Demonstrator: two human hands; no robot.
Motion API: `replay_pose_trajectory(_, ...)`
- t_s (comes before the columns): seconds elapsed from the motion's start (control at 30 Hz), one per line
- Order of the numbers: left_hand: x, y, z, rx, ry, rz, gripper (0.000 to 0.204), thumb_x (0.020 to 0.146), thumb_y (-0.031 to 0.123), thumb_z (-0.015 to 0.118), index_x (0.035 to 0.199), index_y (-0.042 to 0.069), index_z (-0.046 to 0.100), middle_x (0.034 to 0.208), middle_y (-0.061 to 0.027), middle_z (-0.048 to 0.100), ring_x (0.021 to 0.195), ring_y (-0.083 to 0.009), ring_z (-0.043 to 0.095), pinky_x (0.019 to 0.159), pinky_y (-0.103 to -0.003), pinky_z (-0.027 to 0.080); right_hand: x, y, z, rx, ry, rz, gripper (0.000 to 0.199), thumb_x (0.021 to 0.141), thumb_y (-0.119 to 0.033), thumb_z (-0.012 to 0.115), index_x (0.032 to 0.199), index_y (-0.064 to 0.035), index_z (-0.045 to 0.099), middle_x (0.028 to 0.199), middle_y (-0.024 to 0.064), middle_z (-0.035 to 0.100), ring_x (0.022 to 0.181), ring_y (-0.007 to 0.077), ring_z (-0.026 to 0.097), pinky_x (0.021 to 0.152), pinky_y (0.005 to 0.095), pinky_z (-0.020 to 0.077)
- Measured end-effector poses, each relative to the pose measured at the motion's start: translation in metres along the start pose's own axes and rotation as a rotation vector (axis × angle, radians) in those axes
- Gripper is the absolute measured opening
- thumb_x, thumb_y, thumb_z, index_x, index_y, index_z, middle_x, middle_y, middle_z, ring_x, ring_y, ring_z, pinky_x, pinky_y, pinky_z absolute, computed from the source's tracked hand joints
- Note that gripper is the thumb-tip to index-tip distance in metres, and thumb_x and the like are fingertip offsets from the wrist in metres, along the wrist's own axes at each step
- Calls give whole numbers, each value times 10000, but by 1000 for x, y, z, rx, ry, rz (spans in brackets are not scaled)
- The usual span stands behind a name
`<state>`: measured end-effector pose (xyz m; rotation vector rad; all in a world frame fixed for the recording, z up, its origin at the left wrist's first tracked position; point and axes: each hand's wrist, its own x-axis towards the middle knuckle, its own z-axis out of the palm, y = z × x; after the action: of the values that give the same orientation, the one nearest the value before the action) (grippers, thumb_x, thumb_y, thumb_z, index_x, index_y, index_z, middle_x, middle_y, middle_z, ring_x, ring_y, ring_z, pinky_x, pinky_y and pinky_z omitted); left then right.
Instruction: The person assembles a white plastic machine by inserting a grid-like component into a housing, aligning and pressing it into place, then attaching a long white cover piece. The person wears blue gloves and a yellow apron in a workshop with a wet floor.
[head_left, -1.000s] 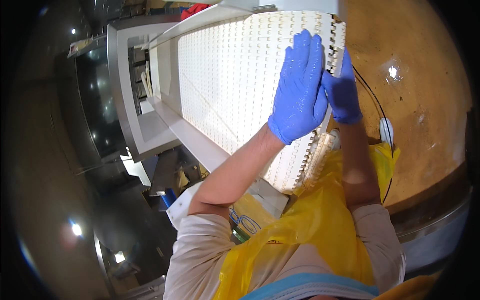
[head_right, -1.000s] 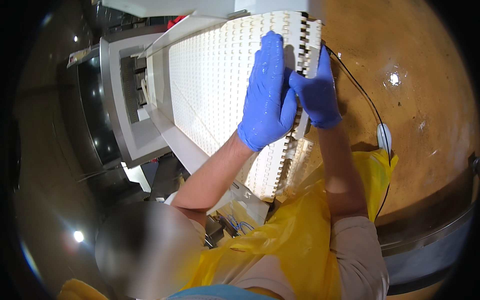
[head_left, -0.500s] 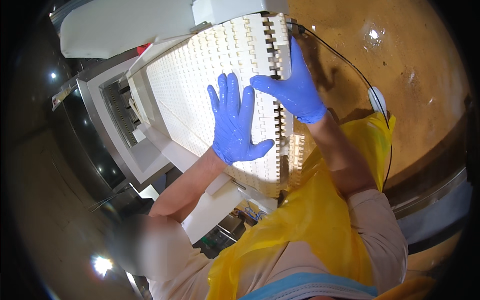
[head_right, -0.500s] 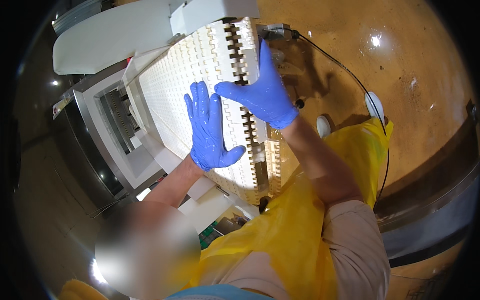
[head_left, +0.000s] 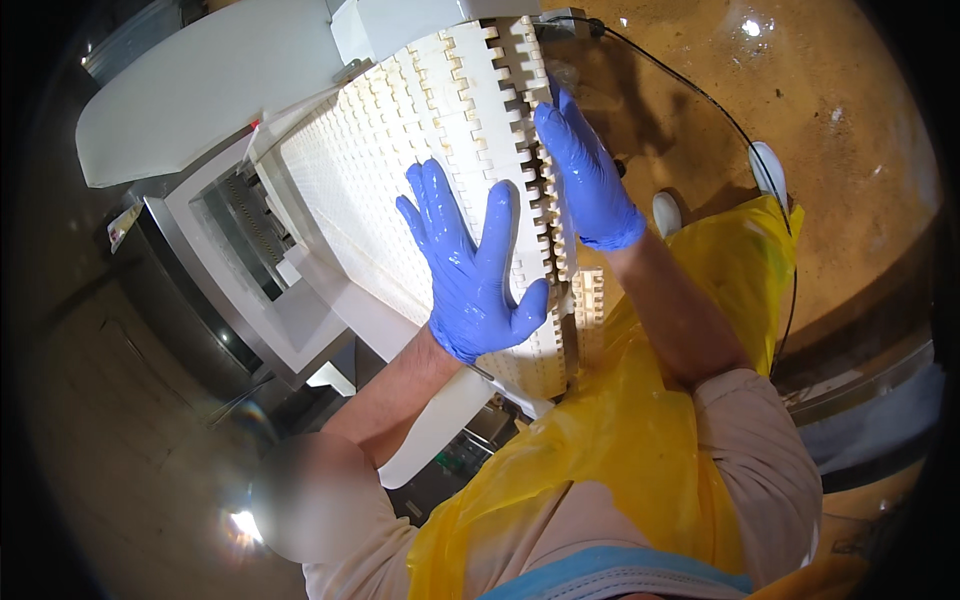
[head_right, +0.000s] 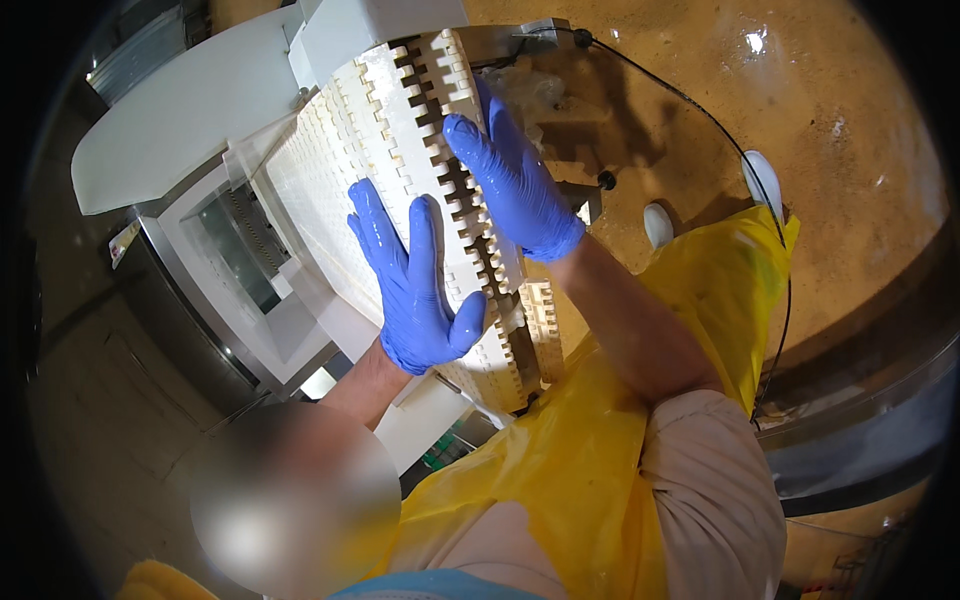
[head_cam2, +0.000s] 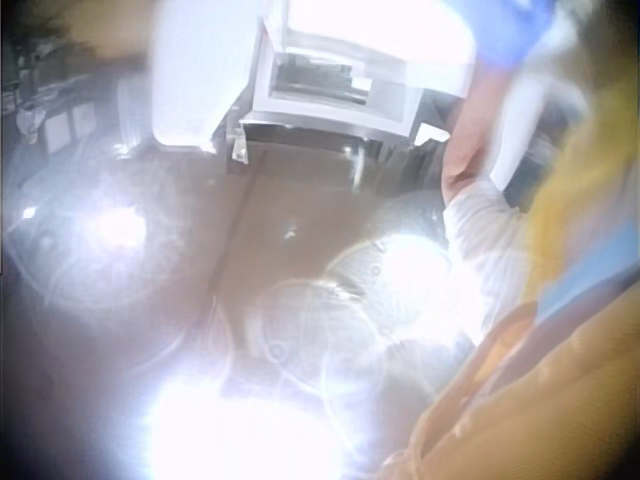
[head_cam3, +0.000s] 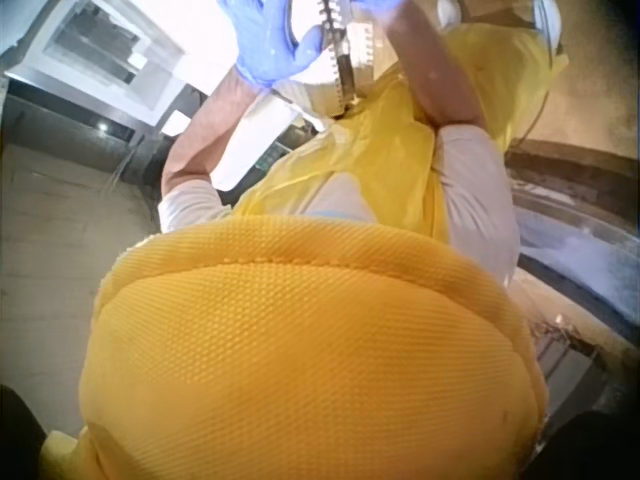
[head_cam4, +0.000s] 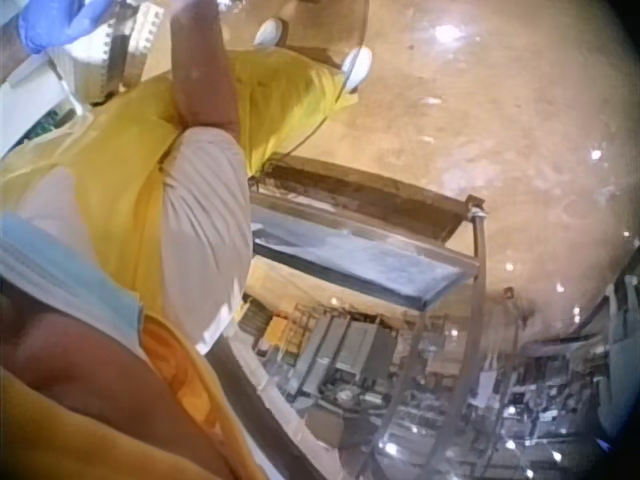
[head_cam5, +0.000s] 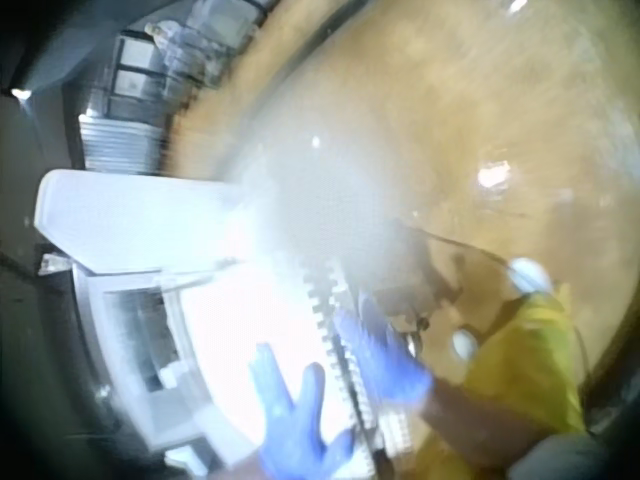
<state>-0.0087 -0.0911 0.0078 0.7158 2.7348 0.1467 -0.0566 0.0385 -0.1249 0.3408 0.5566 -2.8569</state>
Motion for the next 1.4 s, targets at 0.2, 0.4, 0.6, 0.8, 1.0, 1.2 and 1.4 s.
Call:
replay_pose_trajectory(0.2, 3, 13, -4, 17, -28, -55, 912, 822, 410, 687, 1601, 17, 422, 1665, -460, -39, 1557, -633, -52, 1186, -748, -35, -1, -8, 0, 76, -10, 67, 564, 997, -409, 728, 1366, 2, 613, 1209, 89, 698, 1137, 164, 624, 1039, 341, 481)
replay_pose_trajectory(0.4, 7, 20, -4, 36, -7, -74, 944, 765, 352, 730, 1597, 19, 431, 1680, -435, -37, 1575, -596, -58, 1208, -712, -31, 3, -3, -8, 142, -35, 169, 552, 1015, -386, 664, 1420, -15, 609, 1290, 89, 689, 1183, 174, 614, 1059, 342, 460)
replay_pose_trajectory(0.6, 4, 19, 4, -85, 62, -105, 969, 740, 310, 748, 1606, 23, 419, 1677, -442, -46, 1579, -591, -55, 1212, -700, -22, 11, 15, -37, -40, -40, 150, 433, 971, -267, 653, 1324, -17, 682, 1228, 78, 720, 1139, 170, 638, 1038, 340, 473)
replay_pose_trajectory(0.8, 9, 27, -6, -6, -15, -101, 980, 776, 165, 721, 1641, -22, 298, 1714, -356, -76, 1621, -467, -87, 1279, -562, 133, 16, 23, -43, -17, -14, 178, 371, 956, -258, 675, 1222, -3, 714, 1118, 63, 725, 1059, 161, 642, 999, 324, 483)
replay_pose_trajectory(1.0, 9, 25, -5, 35, -2, -67, 979, 782, 212, 740, 1633, -24, 319, 1711, -373, -49, 1623, -467, -75, 1280, -562, 88, 15, 19, -37, 91, 91, 181, 330, 924, -209, 697, 1155, 24, 734, 1003, 57, 727, 946, 181, 650, 922, 324, 501)
replay_pose_trajectory(1.2, 6, 19, 1, -34, 22, -74, 1004, 801, 249, 772, 1650, 3, 296, 1714, -361, -76, 1620, -468, -70, 1275, -561, 121, 30, 48, -66, -148, 27, 164, 223, 912, -159, 716, 1074, -6, 720, 917, 108, 732, 850, 240, 680, 782, 374, 539)
replay_pose_trajectory(1.4, 6, 26, -2, -117, 26, -139, 998, 794, 176, 828, 1651, 48, 333, 1706, -343, -173, 1616, -465, -92, 1235, -532, 299, -8, 14, -61, -1012, -88, -30, 147, 956, -159, 705, 996, -22, 667, 924, 235, 715, 814, 423, 699, 690, 450, 558)
